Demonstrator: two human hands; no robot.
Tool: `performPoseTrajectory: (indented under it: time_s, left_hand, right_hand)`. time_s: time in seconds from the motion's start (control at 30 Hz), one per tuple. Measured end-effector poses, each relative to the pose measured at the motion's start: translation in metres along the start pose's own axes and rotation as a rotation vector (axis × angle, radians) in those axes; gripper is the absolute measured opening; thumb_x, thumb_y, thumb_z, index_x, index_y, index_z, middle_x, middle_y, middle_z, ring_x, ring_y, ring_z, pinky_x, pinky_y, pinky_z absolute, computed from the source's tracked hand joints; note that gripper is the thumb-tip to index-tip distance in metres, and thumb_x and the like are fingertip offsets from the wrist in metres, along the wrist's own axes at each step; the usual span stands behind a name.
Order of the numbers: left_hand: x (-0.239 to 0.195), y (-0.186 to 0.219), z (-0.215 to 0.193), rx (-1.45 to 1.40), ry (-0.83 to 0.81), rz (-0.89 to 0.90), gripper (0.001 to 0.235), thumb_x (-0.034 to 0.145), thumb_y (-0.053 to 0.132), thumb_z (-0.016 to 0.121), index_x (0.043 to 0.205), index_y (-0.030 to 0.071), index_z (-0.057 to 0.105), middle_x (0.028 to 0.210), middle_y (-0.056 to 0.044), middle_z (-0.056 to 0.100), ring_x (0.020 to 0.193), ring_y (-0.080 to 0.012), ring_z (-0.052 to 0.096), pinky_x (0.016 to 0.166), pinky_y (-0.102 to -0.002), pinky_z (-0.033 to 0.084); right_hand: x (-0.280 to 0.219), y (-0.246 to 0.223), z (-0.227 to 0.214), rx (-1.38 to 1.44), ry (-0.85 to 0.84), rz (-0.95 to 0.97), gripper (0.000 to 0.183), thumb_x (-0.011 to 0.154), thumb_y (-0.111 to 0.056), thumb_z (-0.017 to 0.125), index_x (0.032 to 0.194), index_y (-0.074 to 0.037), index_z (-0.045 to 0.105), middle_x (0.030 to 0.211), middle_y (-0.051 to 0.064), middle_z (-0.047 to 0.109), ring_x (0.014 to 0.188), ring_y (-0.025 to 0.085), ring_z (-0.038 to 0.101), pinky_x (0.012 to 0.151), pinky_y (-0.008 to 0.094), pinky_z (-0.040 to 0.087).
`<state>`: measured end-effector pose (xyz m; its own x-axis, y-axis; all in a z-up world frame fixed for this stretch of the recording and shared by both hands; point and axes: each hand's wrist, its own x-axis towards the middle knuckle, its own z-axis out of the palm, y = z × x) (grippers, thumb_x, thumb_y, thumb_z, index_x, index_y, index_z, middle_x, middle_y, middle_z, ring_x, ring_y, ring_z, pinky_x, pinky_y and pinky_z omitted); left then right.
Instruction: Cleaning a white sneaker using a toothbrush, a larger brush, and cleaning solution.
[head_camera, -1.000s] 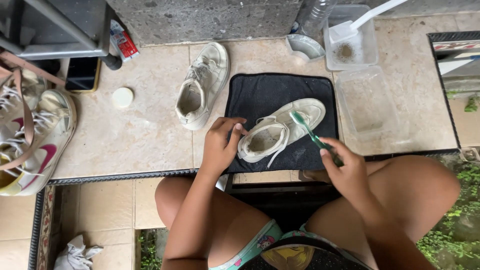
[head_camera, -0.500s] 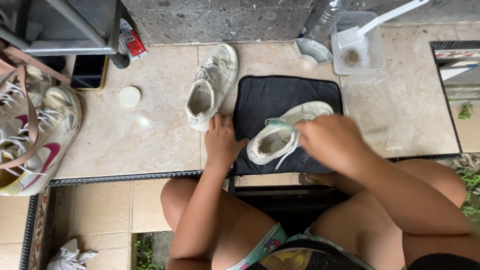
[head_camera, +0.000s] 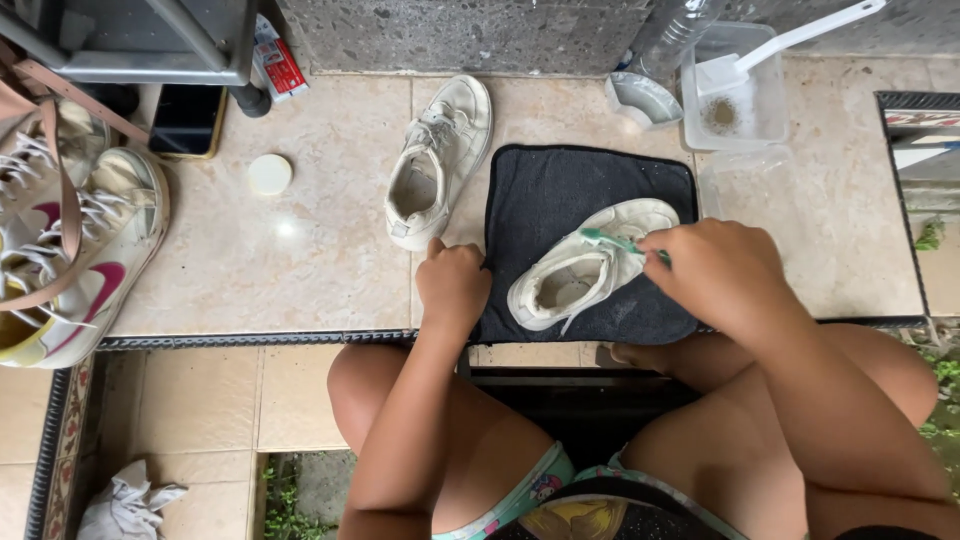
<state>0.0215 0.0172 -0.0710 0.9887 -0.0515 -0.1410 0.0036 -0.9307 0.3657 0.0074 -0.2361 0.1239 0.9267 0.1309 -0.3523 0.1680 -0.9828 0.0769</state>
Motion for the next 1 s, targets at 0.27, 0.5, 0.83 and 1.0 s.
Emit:
performPoseTrajectory:
  time_s: [0.27,0.5,0.83,1.0]
  left_hand:
    - [-0.010,0.007,-0.019,-0.119,0.035,-0.010,0.021,0.072,0.020,0.068,0.091,0.011,0.073,0.066,-0.007,0.066,0.093,-0.0295,0.062,0.058,-0.042,0.053]
    - [-0.013,0.008,-0.035,-0.182,0.080,0.013,0.012,0.072,0.013,0.072,0.082,0.010,0.069,0.062,-0.007,0.065,0.077,-0.0263,0.065,0.062,-0.041,0.061]
    - [-0.013,-0.007,-0.045,-0.188,-0.100,-0.014,0.030,0.081,0.021,0.072,0.110,0.011,0.072,0.073,-0.004,0.074,0.085,-0.0246,0.069,0.074,-0.042,0.062]
    - [-0.019,-0.002,-0.074,-0.307,-0.230,-0.032,0.029,0.086,0.022,0.073,0.112,0.008,0.075,0.090,-0.009,0.078,0.092,-0.0275,0.071,0.077,-0.043,0.060]
  right_hand:
    - [0.000,0.005,0.012,0.013,-0.102,0.098,0.025,0.096,-0.033,0.054,0.109,-0.034,0.076,0.093,0.006,0.077,0.095,0.033,0.074,0.074,0.048,0.059]
    - [-0.016,-0.014,0.009,0.232,-0.101,0.006,0.023,0.094,-0.022,0.061,0.101,-0.026,0.082,0.077,0.015,0.079,0.080,0.037,0.078,0.081,0.052,0.061]
    - [-0.003,0.023,0.037,0.412,0.014,0.184,0.027,0.090,-0.028,0.066,0.114,-0.025,0.080,0.106,0.020,0.080,0.103,0.046,0.074,0.088,0.059,0.058]
    - [-0.003,0.040,0.045,0.522,0.160,0.244,0.027,0.092,-0.023,0.068,0.115,-0.023,0.081,0.101,0.023,0.079,0.087,0.045,0.075,0.079,0.055,0.058]
